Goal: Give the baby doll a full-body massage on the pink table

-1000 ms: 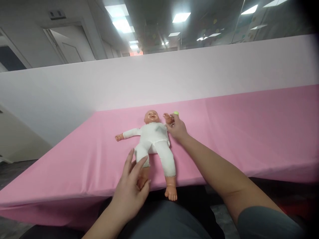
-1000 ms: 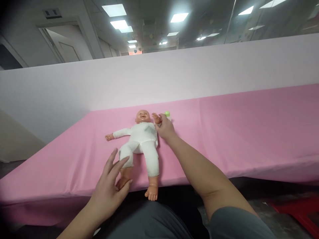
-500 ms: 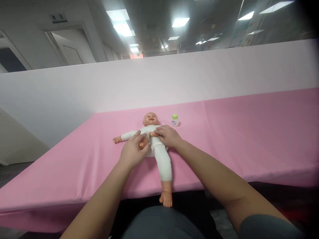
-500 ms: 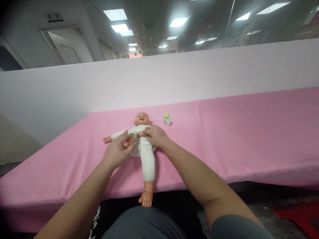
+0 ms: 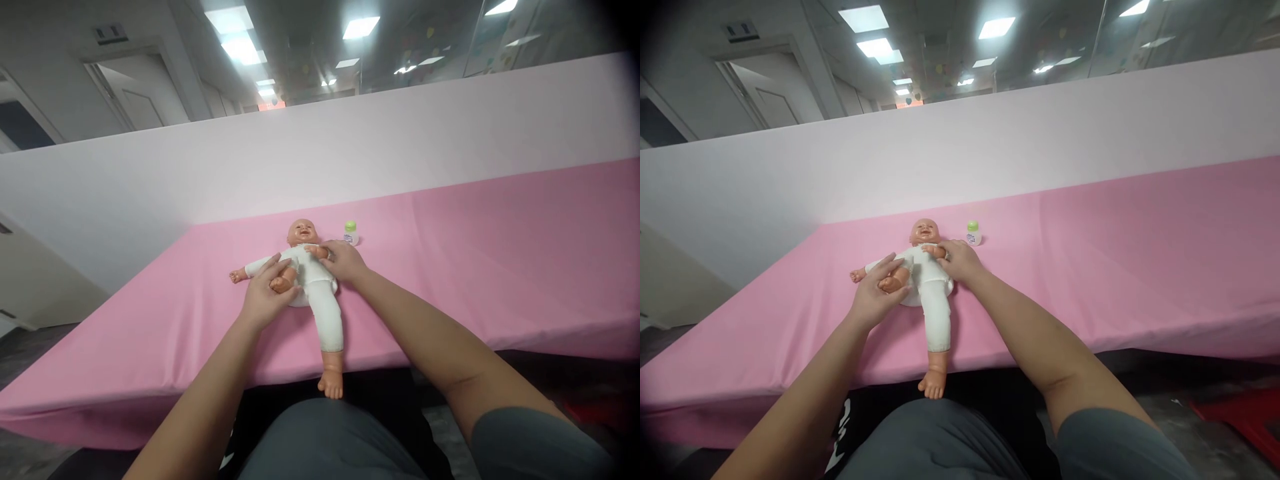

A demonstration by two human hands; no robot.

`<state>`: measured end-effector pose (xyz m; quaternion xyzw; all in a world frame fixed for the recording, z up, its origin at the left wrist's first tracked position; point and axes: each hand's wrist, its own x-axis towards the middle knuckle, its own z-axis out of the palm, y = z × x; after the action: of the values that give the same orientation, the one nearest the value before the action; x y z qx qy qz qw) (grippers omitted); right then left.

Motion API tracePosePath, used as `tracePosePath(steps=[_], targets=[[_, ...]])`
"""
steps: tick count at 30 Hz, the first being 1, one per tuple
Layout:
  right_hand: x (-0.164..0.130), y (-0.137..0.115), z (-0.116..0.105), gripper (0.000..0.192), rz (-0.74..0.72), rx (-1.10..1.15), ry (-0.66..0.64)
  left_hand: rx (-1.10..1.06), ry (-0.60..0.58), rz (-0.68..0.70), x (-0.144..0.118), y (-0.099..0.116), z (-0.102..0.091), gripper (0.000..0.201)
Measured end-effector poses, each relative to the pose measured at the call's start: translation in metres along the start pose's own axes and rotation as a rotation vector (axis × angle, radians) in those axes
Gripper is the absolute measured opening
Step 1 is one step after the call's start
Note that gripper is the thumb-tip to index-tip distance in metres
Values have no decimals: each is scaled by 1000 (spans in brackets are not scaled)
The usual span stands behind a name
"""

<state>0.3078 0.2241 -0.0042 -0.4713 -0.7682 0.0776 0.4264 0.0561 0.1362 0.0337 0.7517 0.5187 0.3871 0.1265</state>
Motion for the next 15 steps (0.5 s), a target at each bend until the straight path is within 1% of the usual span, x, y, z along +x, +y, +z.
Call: tracePosePath(steps=[2,4,6,8,11,13,15], targets=[[0,7,-7,23,91,120,115,70,-16,95,-11,-1,-4,72],[2,20,-14,28,210,215,255,147,-19,174,-21,-2,-6,78],[3,38,-22,36,351,254,360,202,35,216,-28,-4,-7,71],[3,58,-29,45,506,273,404,219,137,236,-36,-4,-8,60],[2,81,-38,51,723,296,399,193,255,266,-54,-1,-9,55],[1,89,-42,57,879,298,324,155,287,264,-71,1,-10,55],[0,90,-45,69,1008,277,204,114,298,231,-89,3,-12,54]])
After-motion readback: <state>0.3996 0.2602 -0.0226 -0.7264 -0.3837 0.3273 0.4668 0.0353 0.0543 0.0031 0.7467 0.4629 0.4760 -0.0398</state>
